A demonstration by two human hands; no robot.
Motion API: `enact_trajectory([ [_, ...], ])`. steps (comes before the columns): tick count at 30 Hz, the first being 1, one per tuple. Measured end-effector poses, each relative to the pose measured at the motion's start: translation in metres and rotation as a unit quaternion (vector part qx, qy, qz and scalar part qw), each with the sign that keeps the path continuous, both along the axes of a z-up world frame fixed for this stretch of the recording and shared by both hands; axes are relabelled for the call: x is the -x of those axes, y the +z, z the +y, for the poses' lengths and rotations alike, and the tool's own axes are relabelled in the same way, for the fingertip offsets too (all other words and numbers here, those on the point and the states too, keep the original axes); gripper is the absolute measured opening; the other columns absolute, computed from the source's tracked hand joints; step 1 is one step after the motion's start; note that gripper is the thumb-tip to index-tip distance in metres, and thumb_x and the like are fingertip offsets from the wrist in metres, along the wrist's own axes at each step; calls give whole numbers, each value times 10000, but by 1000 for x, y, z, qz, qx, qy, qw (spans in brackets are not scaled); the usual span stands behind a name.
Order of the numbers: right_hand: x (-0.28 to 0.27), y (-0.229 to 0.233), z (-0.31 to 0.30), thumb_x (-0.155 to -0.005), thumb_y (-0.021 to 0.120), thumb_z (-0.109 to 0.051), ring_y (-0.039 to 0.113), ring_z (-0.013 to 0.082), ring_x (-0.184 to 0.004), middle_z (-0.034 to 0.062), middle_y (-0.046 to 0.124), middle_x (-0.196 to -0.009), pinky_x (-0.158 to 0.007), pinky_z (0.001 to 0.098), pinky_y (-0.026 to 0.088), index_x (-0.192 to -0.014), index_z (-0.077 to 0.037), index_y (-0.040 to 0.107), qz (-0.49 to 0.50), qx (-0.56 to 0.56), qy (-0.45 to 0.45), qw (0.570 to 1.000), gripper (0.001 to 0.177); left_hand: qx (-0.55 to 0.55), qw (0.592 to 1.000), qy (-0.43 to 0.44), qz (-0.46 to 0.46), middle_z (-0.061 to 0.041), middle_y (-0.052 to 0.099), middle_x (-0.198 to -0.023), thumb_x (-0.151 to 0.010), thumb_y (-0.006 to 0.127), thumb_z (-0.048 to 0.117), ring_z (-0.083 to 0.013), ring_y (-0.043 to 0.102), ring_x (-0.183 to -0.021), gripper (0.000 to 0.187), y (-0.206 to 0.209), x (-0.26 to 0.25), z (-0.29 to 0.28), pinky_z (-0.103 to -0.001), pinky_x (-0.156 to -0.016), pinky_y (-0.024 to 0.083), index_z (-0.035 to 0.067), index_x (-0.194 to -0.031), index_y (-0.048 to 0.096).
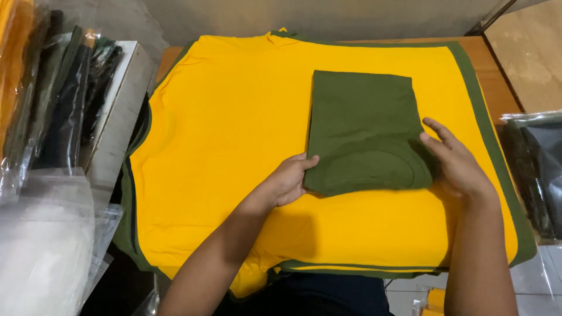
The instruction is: Folding a green t-shirt and placing it into a clear plastic packaging bag.
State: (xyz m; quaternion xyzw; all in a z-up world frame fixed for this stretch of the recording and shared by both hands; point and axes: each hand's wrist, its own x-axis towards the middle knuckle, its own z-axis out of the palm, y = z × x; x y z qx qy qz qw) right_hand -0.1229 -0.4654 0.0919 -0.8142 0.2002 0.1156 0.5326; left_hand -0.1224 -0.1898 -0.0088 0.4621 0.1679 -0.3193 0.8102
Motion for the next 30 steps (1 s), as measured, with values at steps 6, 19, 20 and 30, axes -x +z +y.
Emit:
enact_trajectory([
  [6, 40, -59, -32, -984, 547, -360, 524, 198, -574, 32, 644, -1159, -351, 289, 362, -1555, -303, 476, -6, -212, -18, 977, 578, -26, 996, -81, -35, -275, 609, -1421, -1083, 373, 300, -514, 712, -958, 422, 43, 18, 1, -516, -774, 634, 93, -1445, 435],
  [19, 101, -108, -19, -1094, 656, -311, 545, 146, -654, 27, 640, -692, -596, 337, 388, -847, -70, 750, -248, 240, -80, 935, 357, -581, 751, -23, -315, 24, 651, -676, -909, 722, 441, -172, 645, -653, 294, 17, 24, 6, -368, -567, 482, 151, -879, 681],
  [20, 100, -106, -19, -1065, 689, -278, 581, 148, -698, 20, 675, -738, -626, 335, 435, -873, -74, 763, -245, 226, -74, 940, 289, -578, 756, -30, -305, 30, 664, -660, -896, 772, 411, -154, 638, -627, 289, 18, 22, 6, -346, -566, 489, 151, -808, 684],
  [30, 95, -105, -15, -1066, 566, -178, 413, 214, -408, 100, 433, -393, -479, 311, 282, -555, -44, 603, -231, 288, -18, 929, 530, -523, 775, -40, -353, -90, 614, -585, -967, 608, 147, -168, 585, -465, 227, 33, 30, 11, -267, -429, 462, -20, -892, 742],
])
